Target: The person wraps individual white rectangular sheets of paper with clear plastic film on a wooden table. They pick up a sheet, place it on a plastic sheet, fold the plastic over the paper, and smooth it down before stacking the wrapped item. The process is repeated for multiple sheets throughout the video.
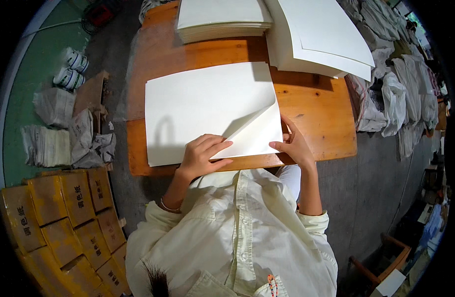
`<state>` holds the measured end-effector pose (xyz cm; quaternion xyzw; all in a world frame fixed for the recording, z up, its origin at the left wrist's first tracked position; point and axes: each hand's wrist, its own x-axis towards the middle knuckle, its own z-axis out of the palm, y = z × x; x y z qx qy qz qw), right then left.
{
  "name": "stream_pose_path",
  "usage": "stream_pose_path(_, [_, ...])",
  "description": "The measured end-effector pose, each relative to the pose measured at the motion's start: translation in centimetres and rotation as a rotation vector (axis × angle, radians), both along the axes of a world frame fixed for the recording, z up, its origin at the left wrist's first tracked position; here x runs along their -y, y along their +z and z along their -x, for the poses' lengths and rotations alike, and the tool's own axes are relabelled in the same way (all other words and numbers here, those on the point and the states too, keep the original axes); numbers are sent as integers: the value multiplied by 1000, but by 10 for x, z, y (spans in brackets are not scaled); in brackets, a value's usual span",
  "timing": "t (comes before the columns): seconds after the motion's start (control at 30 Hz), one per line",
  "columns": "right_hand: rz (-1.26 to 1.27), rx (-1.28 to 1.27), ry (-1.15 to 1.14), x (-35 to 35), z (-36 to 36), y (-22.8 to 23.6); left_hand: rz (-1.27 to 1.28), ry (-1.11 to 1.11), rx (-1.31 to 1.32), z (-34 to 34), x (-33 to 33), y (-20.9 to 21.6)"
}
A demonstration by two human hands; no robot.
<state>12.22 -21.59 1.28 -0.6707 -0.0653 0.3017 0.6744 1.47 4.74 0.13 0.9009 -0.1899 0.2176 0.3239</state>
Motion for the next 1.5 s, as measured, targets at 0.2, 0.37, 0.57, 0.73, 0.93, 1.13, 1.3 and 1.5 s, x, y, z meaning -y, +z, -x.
stream_pose_path(0.2, [14, 2, -24, -1, 0, -3, -50, -26, 30, -1, -1, -7])
stream_pose_path(0.37, [-16, -41, 1, 1, -1, -3, -83, -73, 10, 0, -4, -9])
stream_pose_path(0.57, [20, -19, -12, -2, -1, -4, -37, -52, 37, 0, -5, -10])
stream_pose_path(0.73, [-153, -139, 97, 14, -5, 2, 24, -8, 58, 1, -6, -19])
stream_pose_path(0.93, [-136, -176, 84, 10, -7, 0, 42, 18, 82, 2, -5, -22])
stream_pose_path(1.13, [16, -79, 69, 8, -6, -3, -17, 111, 85, 5, -6, -22])
stream_pose_path(1.3, [-20, -15, -30, 0, 1, -8, -47, 29, -15, 6, 2, -4])
stream_pose_path(1.5, [-77, -24, 27, 3, -2, 0, -10, 52, 30, 5, -5, -24])
